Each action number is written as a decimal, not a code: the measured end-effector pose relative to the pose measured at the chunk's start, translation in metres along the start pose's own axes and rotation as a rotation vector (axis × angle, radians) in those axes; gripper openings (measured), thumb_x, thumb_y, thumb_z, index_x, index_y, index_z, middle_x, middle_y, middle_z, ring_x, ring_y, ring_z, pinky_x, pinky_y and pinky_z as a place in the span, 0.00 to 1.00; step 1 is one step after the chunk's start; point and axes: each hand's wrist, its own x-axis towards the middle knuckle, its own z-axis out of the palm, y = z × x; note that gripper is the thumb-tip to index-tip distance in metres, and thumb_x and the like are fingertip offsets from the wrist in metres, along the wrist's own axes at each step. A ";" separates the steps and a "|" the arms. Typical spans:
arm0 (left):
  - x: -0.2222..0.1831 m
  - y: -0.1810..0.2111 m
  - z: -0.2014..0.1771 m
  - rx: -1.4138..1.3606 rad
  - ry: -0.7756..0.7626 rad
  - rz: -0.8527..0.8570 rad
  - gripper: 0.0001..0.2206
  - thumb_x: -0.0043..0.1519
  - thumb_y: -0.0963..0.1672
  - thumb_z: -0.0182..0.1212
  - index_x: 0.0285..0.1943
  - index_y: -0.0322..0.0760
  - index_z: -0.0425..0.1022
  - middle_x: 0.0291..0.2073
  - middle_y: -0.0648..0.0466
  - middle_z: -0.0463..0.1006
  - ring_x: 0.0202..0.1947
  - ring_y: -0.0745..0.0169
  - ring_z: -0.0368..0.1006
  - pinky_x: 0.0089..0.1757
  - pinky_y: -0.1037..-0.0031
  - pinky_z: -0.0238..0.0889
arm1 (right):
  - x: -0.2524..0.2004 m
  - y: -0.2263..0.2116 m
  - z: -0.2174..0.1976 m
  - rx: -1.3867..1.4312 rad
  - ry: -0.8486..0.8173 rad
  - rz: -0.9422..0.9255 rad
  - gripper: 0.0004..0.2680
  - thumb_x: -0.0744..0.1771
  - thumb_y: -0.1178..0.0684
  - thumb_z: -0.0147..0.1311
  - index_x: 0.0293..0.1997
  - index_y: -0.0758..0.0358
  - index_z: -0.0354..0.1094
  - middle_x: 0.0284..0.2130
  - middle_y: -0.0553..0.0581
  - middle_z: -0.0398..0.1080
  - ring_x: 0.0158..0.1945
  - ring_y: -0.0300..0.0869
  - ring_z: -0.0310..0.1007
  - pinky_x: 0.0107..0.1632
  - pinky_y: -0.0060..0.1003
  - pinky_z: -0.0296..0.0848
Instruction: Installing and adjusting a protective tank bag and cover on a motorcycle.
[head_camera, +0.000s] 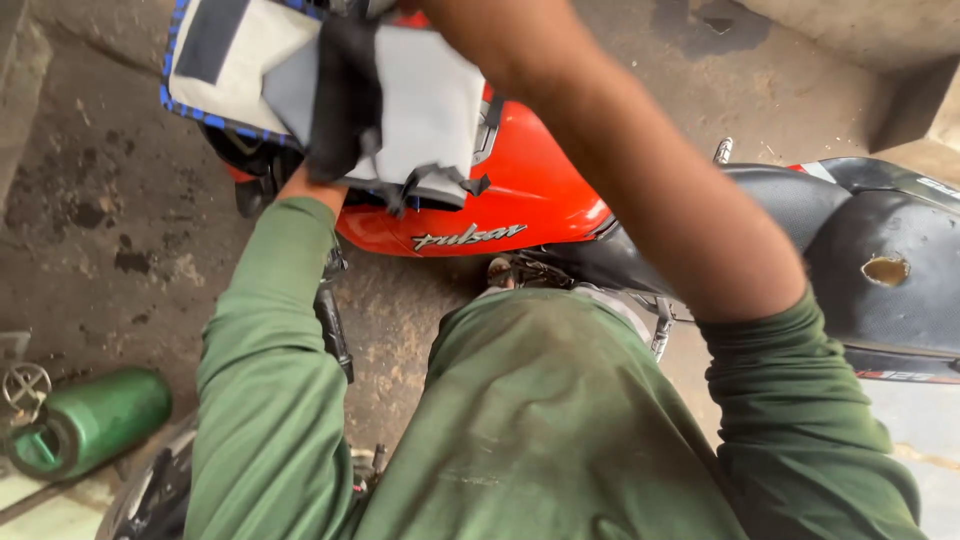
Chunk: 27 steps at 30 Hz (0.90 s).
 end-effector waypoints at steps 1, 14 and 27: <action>0.000 0.001 -0.003 0.002 0.005 -0.003 0.17 0.55 0.49 0.75 0.52 0.48 0.85 0.47 0.48 0.82 0.46 0.50 0.78 0.49 0.64 0.71 | -0.002 0.013 0.009 -0.002 0.004 -0.004 0.10 0.66 0.43 0.59 0.46 0.52 0.77 0.28 0.50 0.73 0.31 0.41 0.77 0.35 0.37 0.75; -0.013 0.021 -0.006 -0.016 -0.006 -0.067 0.21 0.50 0.51 0.78 0.53 0.52 0.84 0.47 0.48 0.81 0.48 0.49 0.76 0.51 0.61 0.70 | 0.008 0.088 0.189 -0.647 0.217 -0.621 0.25 0.61 0.57 0.66 0.65 0.63 0.61 0.52 0.64 0.65 0.55 0.57 0.66 0.47 0.53 0.71; -0.019 0.002 0.007 -0.037 0.123 -0.015 0.23 0.45 0.52 0.80 0.50 0.52 0.86 0.45 0.49 0.77 0.51 0.45 0.72 0.50 0.57 0.67 | -0.202 0.334 0.152 0.824 0.473 0.238 0.13 0.65 0.61 0.63 0.54 0.73 0.69 0.49 0.60 0.73 0.54 0.48 0.75 0.57 0.54 0.74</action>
